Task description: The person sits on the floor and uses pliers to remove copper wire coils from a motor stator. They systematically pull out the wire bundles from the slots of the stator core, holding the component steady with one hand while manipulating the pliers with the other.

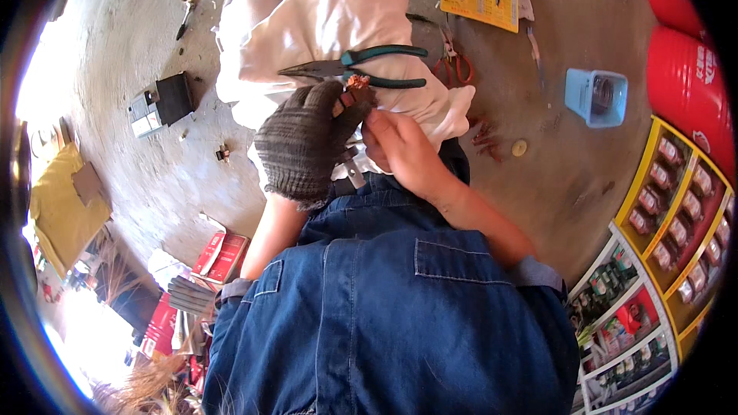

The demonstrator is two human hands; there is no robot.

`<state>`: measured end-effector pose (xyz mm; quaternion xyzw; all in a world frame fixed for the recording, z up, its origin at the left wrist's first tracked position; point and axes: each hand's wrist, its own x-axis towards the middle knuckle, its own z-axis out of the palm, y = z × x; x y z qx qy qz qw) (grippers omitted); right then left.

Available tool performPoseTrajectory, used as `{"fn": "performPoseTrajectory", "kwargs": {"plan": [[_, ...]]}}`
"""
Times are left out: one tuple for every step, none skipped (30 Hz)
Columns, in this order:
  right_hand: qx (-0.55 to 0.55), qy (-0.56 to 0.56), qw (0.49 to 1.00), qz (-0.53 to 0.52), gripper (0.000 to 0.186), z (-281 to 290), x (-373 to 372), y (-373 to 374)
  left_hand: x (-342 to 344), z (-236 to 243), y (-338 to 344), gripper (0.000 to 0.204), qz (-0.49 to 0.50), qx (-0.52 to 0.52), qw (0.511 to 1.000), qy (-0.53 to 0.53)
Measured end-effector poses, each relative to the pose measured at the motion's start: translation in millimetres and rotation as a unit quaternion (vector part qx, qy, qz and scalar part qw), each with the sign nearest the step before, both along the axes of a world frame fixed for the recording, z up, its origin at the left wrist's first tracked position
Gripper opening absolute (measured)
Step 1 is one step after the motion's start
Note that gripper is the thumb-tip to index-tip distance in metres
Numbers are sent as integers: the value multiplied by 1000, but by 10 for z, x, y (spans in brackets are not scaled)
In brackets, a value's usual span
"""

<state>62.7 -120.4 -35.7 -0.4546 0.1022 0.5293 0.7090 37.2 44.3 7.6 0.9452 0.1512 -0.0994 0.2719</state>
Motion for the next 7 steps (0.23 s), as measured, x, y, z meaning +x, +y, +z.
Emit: {"fn": "performPoseTrajectory", "kwargs": {"plan": [[-30, -59, 998, 6, 37, -76, -46, -12, -26, -19, -26, 39, 7, 11, 1000, -8], [-70, -134, 988, 17, 36, -61, -90, -4, -57, -40, -48, 40, 9, 22, 1000, -13], [-107, -208, 972, 32, 35, -16, -122, 22, -79, -57, -49, 42, 7, 13, 1000, -7], [-145, -280, 948, 47, 34, 24, -137, 28, -109, -76, -63, 41, 3, 20, 1000, 5], [-172, -300, 935, 75, 29, 47, -130, -7, -144, -89, -77, 41, 0, 27, 1000, 16], [-194, -329, 919, 94, 29, 60, -135, -37, -151, -64, -99, 40, -3, 36, 999, 28], [-215, -358, 902, 112, 28, 65, -147, -58, -127, 14, -115, 43, -5, -1, 1000, 15]]}}
